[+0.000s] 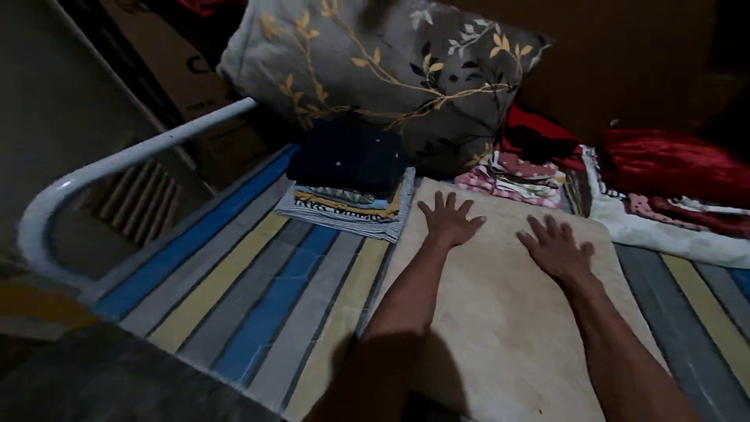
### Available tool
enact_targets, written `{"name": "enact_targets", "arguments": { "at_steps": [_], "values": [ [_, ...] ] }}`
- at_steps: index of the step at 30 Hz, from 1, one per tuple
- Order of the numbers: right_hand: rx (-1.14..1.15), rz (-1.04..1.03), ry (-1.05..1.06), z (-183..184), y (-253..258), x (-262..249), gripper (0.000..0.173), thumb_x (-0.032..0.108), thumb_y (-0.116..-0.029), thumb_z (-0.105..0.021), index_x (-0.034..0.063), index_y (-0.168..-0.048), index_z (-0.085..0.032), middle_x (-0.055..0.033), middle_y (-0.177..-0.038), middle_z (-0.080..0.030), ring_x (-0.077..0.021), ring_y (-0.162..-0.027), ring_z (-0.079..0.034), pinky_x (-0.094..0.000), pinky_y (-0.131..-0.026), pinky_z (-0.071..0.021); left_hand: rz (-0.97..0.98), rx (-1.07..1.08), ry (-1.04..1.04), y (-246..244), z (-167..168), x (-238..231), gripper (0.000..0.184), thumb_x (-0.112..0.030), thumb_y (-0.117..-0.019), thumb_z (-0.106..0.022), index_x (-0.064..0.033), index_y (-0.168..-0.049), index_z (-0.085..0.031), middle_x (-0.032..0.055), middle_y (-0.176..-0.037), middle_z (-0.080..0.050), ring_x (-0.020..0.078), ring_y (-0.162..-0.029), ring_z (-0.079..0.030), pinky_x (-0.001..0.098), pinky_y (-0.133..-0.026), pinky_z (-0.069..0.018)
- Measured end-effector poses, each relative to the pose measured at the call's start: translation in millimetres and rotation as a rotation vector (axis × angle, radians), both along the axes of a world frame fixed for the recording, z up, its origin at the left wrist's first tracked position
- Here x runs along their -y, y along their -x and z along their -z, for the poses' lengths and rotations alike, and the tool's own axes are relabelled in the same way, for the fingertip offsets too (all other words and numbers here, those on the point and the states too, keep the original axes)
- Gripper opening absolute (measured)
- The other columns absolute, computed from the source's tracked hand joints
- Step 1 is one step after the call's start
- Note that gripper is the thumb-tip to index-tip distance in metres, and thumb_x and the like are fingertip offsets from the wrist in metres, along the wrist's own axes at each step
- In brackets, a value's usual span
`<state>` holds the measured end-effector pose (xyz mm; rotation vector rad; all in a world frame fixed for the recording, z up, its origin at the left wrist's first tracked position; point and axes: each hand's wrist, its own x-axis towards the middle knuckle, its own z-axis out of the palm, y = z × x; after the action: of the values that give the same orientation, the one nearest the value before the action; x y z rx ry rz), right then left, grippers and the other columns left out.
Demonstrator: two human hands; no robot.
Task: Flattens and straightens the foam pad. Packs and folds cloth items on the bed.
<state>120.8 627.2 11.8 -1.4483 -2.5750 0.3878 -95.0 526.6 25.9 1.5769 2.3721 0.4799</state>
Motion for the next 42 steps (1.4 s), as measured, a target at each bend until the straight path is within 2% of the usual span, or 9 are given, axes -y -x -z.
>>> {"name": "enact_targets", "arguments": {
  "at_steps": [5,10,15,19,21,24,28,33,42],
  "values": [
    [0.066,0.142,0.082,-6,-25,2,0.076,0.063,-0.1058,-0.030,0.0189,-0.166,-0.018,-0.0194,-0.172,-0.007,-0.0446,-0.158,0.000,-0.0785,-0.116,0.0027,0.027,-0.013,0.004,1,3,-6,0.066,-0.068,-0.1014,-0.040,-0.0354,-0.159,-0.039,0.0120,-0.171,-0.021,0.0474,-0.156,-0.006,0.0862,-0.108,-0.0001],
    [0.111,0.137,0.121,-26,-47,79,0.073,0.062,-0.1062,-0.032,0.0191,-0.165,-0.025,-0.0231,-0.170,-0.012,-0.0504,-0.156,-0.003,-0.0819,-0.113,0.0043,0.040,0.000,0.142,-9,-26,26,0.072,-0.067,-0.1030,-0.036,-0.0263,-0.162,-0.034,0.0115,-0.173,-0.014,0.0457,-0.157,-0.002,0.0852,-0.110,0.0009],
    [0.018,0.086,0.109,-8,-96,152,0.068,0.055,-0.1074,-0.037,0.0202,-0.165,-0.026,-0.0212,-0.171,-0.011,-0.0494,-0.156,-0.003,-0.0840,-0.111,0.0006,0.103,-0.002,0.107,-36,-22,121,0.070,-0.060,-0.1054,-0.041,-0.0202,-0.162,-0.033,0.0154,-0.171,-0.017,0.0453,-0.157,-0.005,0.0814,-0.114,0.0000],
    [-0.013,0.200,0.130,-4,-146,178,0.069,0.056,-0.1078,-0.035,0.0175,-0.164,-0.027,-0.0217,-0.170,-0.014,-0.0518,-0.155,-0.007,-0.0819,-0.113,-0.0056,0.090,-0.021,0.117,-28,-20,215,0.071,-0.058,-0.1060,-0.041,-0.0178,-0.164,-0.029,0.0139,-0.172,-0.016,0.0457,-0.157,-0.007,0.0830,-0.113,-0.0067],
    [-0.063,0.251,0.163,-1,-159,188,0.067,0.053,-0.1085,-0.037,0.0168,-0.164,-0.025,-0.0235,-0.170,-0.013,-0.0538,-0.154,-0.010,-0.0815,-0.112,-0.0085,0.056,-0.009,0.142,-24,-14,251,0.073,-0.055,-0.1068,-0.042,-0.0139,-0.165,-0.024,0.0178,-0.171,-0.015,0.0485,-0.156,-0.011,0.0833,-0.112,-0.0109],
    [-0.145,0.262,0.163,12,-170,199,0.066,0.051,-0.1090,-0.037,0.0164,-0.164,-0.026,-0.0237,-0.170,-0.013,-0.0529,-0.153,-0.014,-0.0809,-0.112,-0.0124,0.056,-0.056,0.121,-21,-1,283,0.074,-0.052,-0.1083,-0.040,-0.0087,-0.165,-0.020,0.0240,-0.168,-0.022,0.0475,-0.155,-0.016,0.0781,-0.117,-0.0084],
    [-0.218,0.209,0.083,30,-189,211,0.068,0.055,-0.1081,-0.032,0.0157,-0.163,-0.030,-0.0253,-0.169,-0.017,-0.0498,-0.155,-0.015,-0.0783,-0.115,-0.0101,0.128,-0.104,0.051,-11,16,291,0.071,-0.048,-0.1094,-0.038,-0.0068,-0.164,-0.021,0.0238,-0.167,-0.024,0.0449,-0.156,-0.016,0.0759,-0.118,-0.0054],
    [-0.201,0.247,0.009,38,-202,227,0.068,0.056,-0.1079,-0.029,0.0153,-0.163,-0.031,-0.0244,-0.164,-0.030,-0.0478,-0.153,-0.022,-0.0782,-0.114,-0.0137,0.162,-0.137,0.011,-5,21,291,0.081,-0.058,-0.1049,-0.038,-0.0064,-0.164,-0.020,0.0232,-0.167,-0.025,0.0455,-0.156,-0.016,0.0788,-0.115,-0.0065],
    [-0.167,0.259,-0.009,36,-200,225,0.068,0.056,-0.1077,-0.023,0.0175,-0.163,-0.031,-0.0185,-0.165,-0.033,-0.0439,-0.154,-0.022,-0.0765,-0.114,-0.0154,0.162,-0.103,-0.052,-2,22,290,0.085,-0.065,-0.1014,-0.036,-0.0093,-0.164,-0.024,0.0215,-0.166,-0.029,0.0443,-0.156,-0.018,0.0775,-0.116,-0.0073]
  ]
}}
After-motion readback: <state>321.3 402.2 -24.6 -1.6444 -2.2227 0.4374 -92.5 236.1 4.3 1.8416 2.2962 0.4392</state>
